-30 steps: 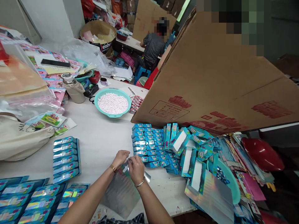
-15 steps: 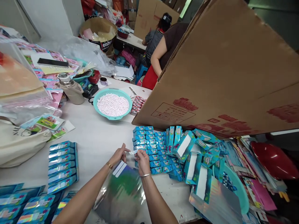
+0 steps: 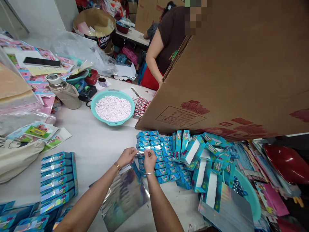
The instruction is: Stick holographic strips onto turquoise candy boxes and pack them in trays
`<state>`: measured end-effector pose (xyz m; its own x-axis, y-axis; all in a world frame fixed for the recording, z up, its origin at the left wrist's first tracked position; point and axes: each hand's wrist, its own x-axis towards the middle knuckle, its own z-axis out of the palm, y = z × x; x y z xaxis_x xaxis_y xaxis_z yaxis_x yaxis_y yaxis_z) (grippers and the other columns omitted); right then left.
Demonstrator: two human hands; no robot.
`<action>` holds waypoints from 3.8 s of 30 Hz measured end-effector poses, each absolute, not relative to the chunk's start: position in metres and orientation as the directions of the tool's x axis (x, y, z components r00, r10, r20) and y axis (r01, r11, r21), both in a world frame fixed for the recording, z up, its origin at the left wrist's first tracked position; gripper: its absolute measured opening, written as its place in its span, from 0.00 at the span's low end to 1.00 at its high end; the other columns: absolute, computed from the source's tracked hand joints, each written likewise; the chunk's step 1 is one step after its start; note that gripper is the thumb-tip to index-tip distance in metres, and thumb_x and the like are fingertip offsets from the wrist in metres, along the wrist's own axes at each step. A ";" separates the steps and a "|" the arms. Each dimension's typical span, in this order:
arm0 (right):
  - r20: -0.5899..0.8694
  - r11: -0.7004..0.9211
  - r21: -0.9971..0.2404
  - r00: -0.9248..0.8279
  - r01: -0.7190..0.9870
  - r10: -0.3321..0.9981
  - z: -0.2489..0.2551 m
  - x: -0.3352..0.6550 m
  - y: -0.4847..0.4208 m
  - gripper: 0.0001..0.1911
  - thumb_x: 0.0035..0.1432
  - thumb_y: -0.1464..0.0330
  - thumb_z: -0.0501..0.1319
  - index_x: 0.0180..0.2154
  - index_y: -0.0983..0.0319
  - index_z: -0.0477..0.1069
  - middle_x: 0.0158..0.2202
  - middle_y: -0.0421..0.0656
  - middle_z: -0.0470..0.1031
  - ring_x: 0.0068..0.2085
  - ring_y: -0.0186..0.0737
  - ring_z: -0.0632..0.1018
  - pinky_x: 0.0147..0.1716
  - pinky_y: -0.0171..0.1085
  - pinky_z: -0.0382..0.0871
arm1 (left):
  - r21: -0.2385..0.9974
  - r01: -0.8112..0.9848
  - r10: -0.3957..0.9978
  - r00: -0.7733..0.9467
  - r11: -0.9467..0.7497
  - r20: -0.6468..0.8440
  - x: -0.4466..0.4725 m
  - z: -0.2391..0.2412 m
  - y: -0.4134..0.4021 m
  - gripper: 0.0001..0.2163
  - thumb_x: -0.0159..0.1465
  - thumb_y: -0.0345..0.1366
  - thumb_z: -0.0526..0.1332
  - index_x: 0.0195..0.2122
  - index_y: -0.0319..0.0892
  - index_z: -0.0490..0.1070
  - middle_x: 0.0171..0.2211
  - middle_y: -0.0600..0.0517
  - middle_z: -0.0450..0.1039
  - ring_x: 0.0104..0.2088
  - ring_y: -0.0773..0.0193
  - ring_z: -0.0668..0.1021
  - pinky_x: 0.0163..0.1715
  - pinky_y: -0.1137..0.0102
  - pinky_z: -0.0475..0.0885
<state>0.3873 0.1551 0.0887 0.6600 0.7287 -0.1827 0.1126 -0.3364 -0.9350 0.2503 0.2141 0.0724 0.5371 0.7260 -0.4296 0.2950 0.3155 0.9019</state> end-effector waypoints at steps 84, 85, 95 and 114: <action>-0.150 -0.203 -0.976 0.444 0.074 0.884 0.107 0.375 0.146 0.18 0.52 0.51 0.60 0.28 0.60 0.66 0.23 0.39 0.71 0.26 0.36 0.73 0.29 0.36 0.69 | 0.922 0.322 0.747 0.553 0.216 -0.369 0.202 0.093 0.193 0.32 0.63 0.62 0.44 0.26 0.37 0.73 0.14 0.56 0.60 0.21 0.66 0.65 0.27 0.71 0.60; -0.145 -0.207 -0.974 0.447 0.091 0.882 0.103 0.375 0.150 0.18 0.53 0.51 0.59 0.28 0.60 0.66 0.23 0.39 0.71 0.26 0.36 0.73 0.29 0.36 0.69 | 0.924 0.317 0.742 0.562 0.215 -0.365 0.207 0.093 0.197 0.31 0.62 0.62 0.46 0.27 0.37 0.73 0.14 0.57 0.58 0.20 0.67 0.63 0.26 0.71 0.58; 0.088 -0.292 -0.828 0.625 0.479 0.775 0.087 0.391 0.194 0.12 0.59 0.59 0.56 0.29 0.59 0.68 0.36 0.47 0.71 0.43 0.47 0.69 0.42 0.41 0.60 | 0.907 0.400 0.815 0.478 0.132 -0.329 0.248 0.071 0.257 0.20 0.59 0.52 0.55 0.22 0.40 0.70 0.17 0.57 0.60 0.23 0.67 0.61 0.26 0.72 0.51; 0.224 -0.368 -0.651 0.631 0.664 0.743 0.052 0.405 0.209 0.06 0.59 0.66 0.53 0.35 0.59 0.67 0.38 0.48 0.69 0.42 0.50 0.66 0.39 0.42 0.55 | 0.790 0.232 0.592 0.551 0.567 -0.587 0.281 0.010 0.266 0.33 0.45 0.69 0.60 0.25 0.37 0.72 0.11 0.58 0.58 0.14 0.71 0.58 0.19 0.71 0.53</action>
